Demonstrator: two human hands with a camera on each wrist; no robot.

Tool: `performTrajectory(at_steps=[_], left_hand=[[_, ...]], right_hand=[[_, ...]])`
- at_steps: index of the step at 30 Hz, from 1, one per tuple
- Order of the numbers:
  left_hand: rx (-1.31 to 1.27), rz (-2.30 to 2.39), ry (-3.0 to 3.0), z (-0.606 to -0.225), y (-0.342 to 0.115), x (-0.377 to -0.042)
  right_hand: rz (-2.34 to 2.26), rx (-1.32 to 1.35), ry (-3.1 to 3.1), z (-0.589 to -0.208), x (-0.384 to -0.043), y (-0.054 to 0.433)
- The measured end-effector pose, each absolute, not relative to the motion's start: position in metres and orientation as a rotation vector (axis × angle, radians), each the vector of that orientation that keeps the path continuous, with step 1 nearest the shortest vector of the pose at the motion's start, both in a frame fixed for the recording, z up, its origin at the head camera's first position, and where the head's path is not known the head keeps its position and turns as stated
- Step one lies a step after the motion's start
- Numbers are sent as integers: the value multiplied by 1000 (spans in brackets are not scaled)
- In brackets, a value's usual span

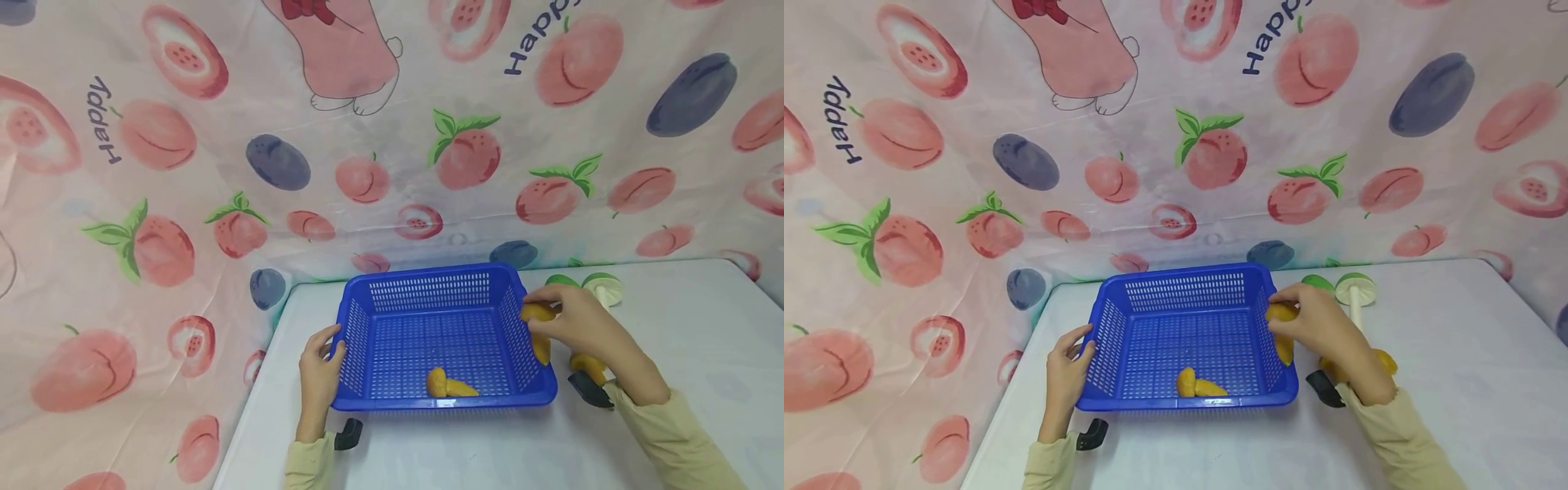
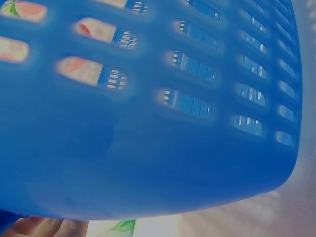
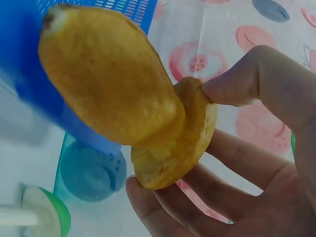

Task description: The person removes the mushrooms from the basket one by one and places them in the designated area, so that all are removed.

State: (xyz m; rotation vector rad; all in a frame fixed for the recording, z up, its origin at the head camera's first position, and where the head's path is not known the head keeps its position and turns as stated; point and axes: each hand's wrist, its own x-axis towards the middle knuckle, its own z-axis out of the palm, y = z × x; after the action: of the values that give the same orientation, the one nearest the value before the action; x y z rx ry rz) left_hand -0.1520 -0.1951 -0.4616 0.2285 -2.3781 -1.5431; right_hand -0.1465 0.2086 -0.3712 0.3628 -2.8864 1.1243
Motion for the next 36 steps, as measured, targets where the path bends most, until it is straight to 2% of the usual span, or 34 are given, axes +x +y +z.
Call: performTrajectory(at_steps=[18,36], left_hand=[[236,-1543,-2396,-461,-194,-152],[198,-1532,-2356,-464,-194,-153]], right_hand=[[1004,343,-2920,-380,-140,247],[970,195,-3012,-402,-133,295]])
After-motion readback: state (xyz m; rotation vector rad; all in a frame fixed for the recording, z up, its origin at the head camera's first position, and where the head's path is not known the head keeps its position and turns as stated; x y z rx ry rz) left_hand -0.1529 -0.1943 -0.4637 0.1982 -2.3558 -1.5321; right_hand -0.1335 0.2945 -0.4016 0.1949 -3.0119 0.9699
